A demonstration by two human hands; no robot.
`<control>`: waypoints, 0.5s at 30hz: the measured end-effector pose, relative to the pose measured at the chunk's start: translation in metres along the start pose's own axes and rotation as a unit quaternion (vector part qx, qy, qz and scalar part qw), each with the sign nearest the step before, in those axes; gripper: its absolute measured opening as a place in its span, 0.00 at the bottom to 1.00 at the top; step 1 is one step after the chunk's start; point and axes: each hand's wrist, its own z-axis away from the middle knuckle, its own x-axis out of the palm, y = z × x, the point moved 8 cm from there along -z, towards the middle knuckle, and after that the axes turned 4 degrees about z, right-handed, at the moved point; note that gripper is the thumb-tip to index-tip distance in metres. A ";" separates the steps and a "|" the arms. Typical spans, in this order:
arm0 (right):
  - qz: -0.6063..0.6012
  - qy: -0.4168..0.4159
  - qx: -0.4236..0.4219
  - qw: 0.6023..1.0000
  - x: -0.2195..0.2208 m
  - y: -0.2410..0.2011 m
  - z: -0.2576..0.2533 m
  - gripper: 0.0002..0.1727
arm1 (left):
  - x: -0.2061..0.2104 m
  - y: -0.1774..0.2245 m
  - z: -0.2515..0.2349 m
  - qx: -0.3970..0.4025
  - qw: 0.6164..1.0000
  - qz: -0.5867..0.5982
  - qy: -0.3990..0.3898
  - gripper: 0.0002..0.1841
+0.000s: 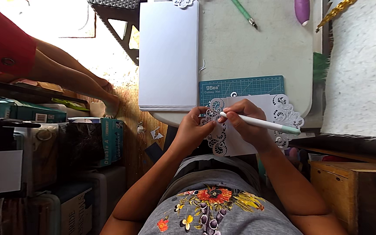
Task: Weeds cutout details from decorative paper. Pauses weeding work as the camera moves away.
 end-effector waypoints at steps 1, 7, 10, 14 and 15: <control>0.003 0.004 0.000 1.000 0.000 0.000 0.000 0.05 | 0.000 0.000 0.000 -0.001 1.000 0.001 0.001 0.18; 0.040 0.034 -0.003 0.999 -0.003 -0.001 0.001 0.05 | 0.000 0.000 0.000 0.002 1.000 0.000 0.004 0.16; 0.053 0.015 -0.017 0.998 -0.001 -0.001 0.000 0.12 | 0.000 0.000 0.000 0.001 1.000 0.002 0.002 0.15; 0.117 0.002 -0.054 0.992 0.005 -0.002 -0.001 0.11 | 0.000 0.002 0.000 0.004 1.000 -0.007 0.000 0.12; 0.137 0.001 -0.058 0.989 0.006 -0.003 -0.001 0.09 | 0.001 0.002 0.000 0.005 1.000 -0.004 -0.002 0.12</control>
